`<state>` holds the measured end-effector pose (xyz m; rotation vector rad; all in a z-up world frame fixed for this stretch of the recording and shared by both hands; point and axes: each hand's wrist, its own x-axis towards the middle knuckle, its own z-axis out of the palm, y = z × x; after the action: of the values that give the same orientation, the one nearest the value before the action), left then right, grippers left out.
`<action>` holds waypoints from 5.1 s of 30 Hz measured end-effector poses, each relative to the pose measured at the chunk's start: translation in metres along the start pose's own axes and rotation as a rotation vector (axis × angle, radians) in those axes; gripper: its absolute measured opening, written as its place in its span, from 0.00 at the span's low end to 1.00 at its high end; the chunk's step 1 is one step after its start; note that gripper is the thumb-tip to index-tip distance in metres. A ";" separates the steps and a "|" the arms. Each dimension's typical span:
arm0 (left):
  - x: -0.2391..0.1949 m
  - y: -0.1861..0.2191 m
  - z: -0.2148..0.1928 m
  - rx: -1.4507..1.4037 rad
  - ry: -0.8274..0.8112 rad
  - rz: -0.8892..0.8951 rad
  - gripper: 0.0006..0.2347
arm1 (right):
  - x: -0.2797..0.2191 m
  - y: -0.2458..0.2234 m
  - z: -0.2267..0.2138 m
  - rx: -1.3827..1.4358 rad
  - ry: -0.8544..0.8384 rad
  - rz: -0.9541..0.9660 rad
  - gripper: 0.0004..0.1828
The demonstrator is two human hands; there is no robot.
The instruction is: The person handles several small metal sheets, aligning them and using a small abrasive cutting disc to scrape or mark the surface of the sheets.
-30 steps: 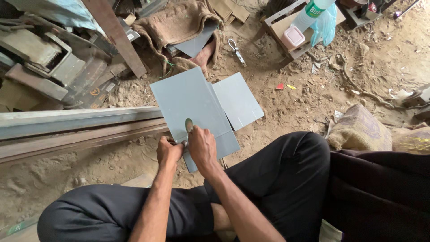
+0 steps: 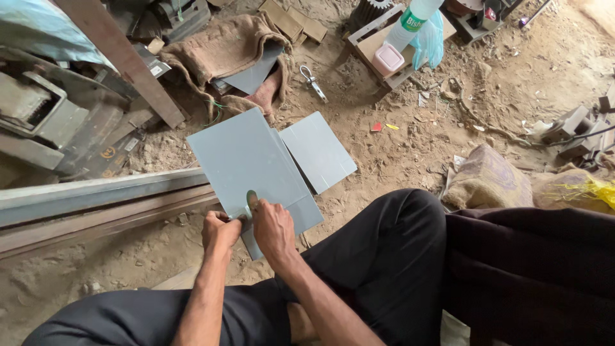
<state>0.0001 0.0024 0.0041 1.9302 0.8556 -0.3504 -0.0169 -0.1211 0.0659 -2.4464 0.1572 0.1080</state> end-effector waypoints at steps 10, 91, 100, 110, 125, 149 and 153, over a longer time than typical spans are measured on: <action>0.000 -0.001 0.002 0.033 0.026 -0.012 0.18 | -0.009 0.001 0.000 -0.026 -0.002 -0.004 0.07; -0.013 0.010 -0.006 0.112 -0.023 -0.020 0.25 | 0.063 -0.001 -0.005 -0.237 0.135 -0.468 0.09; 0.005 -0.010 0.024 -0.101 0.099 0.169 0.26 | 0.024 0.065 -0.105 0.011 -0.009 -0.059 0.18; -0.006 -0.015 0.015 -0.109 0.172 0.365 0.20 | 0.028 0.073 -0.099 0.369 0.080 -0.010 0.15; 0.019 -0.029 0.016 -0.215 0.169 0.401 0.12 | 0.024 0.082 -0.100 0.458 0.042 0.027 0.17; 0.019 -0.008 0.003 0.000 0.117 0.093 0.05 | 0.004 -0.003 -0.027 0.000 -0.152 -0.257 0.08; 0.030 -0.010 0.008 0.037 0.136 0.060 0.05 | 0.001 -0.013 -0.013 -0.043 -0.041 -0.346 0.12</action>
<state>0.0152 0.0109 -0.0230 2.0276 0.8817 -0.2023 -0.0139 -0.1198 0.0837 -2.4725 -0.2889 0.0084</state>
